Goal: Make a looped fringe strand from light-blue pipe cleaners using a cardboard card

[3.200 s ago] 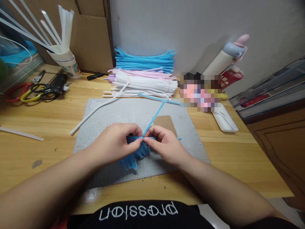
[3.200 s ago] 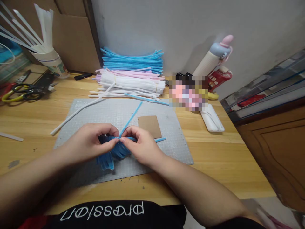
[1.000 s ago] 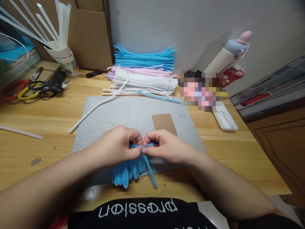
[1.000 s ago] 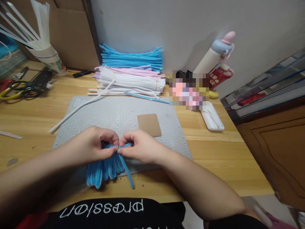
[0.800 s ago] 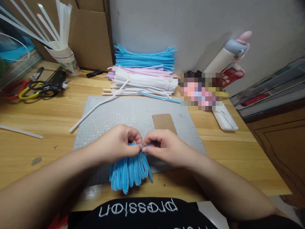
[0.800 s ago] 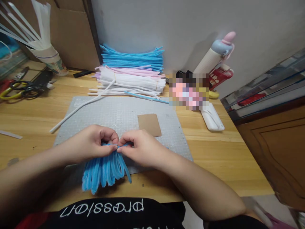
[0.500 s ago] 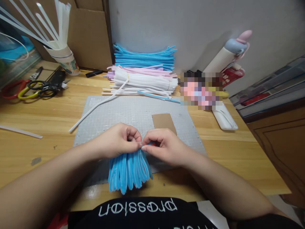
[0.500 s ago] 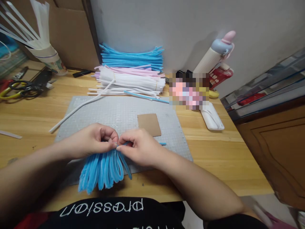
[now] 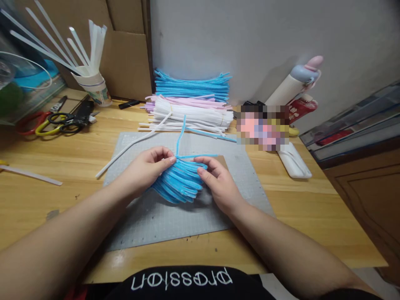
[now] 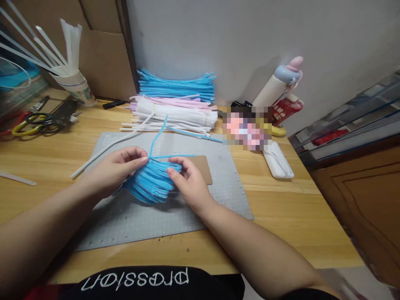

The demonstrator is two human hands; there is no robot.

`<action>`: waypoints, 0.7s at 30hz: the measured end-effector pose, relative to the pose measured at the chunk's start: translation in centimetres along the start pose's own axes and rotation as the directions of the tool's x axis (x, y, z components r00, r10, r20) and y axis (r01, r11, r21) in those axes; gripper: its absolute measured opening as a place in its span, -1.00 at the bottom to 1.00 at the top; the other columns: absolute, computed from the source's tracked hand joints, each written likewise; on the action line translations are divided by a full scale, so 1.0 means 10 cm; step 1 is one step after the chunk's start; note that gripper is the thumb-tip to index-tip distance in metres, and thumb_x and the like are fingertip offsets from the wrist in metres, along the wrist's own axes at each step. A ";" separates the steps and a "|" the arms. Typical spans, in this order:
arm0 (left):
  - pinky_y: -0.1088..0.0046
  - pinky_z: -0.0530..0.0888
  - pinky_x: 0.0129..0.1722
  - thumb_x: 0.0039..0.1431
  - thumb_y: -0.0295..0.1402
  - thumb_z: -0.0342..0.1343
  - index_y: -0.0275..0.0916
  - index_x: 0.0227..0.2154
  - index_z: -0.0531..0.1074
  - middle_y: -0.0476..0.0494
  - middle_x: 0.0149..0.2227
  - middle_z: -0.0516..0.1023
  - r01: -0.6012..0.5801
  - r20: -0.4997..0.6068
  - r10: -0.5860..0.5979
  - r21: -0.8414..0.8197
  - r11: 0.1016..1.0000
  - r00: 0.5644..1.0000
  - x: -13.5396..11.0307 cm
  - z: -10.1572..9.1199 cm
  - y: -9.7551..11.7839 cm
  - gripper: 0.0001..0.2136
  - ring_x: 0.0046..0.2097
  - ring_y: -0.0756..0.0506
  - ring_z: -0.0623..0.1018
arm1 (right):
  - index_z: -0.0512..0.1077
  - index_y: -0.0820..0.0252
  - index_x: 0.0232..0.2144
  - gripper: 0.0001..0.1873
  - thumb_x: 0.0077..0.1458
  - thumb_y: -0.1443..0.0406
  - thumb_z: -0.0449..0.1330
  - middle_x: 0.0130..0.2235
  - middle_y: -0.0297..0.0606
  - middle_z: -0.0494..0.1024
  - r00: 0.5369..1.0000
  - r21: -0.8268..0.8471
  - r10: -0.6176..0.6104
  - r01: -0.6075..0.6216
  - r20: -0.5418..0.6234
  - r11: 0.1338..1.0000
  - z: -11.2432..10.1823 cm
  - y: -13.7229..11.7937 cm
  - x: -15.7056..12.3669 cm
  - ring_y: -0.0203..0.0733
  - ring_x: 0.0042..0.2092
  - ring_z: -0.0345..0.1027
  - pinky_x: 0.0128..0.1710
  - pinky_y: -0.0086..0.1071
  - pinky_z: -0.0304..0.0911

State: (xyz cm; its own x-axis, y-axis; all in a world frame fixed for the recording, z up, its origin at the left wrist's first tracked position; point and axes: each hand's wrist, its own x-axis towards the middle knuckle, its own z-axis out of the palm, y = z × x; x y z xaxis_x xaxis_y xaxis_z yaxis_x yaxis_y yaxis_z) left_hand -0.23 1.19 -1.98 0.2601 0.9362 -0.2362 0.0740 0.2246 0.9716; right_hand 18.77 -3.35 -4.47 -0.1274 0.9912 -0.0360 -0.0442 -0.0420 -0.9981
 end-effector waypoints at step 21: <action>0.41 0.49 -0.34 -0.16 -0.26 0.38 -0.26 -0.25 0.48 -0.07 -0.40 0.60 0.183 0.090 -0.163 -0.336 0.924 0.983 0.06 0.18 -0.32 -0.62 -0.39 -0.07 0.56 | 0.34 0.09 -0.11 -0.49 -0.14 0.26 0.38 -0.24 -0.34 0.52 0.989 0.379 0.127 -0.146 0.075 0.914 0.05 0.16 0.07 -0.27 -0.23 0.41 -0.18 -0.36 0.32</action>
State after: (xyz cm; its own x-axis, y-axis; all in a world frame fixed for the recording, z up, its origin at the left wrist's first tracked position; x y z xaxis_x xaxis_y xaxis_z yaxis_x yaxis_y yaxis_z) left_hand 1.40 0.51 -5.19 0.3298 0.8593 -0.3910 -0.2079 0.4701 0.8578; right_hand 18.08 -2.74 -6.12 -0.2061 0.9656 -0.1585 -0.3969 -0.2305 -0.8884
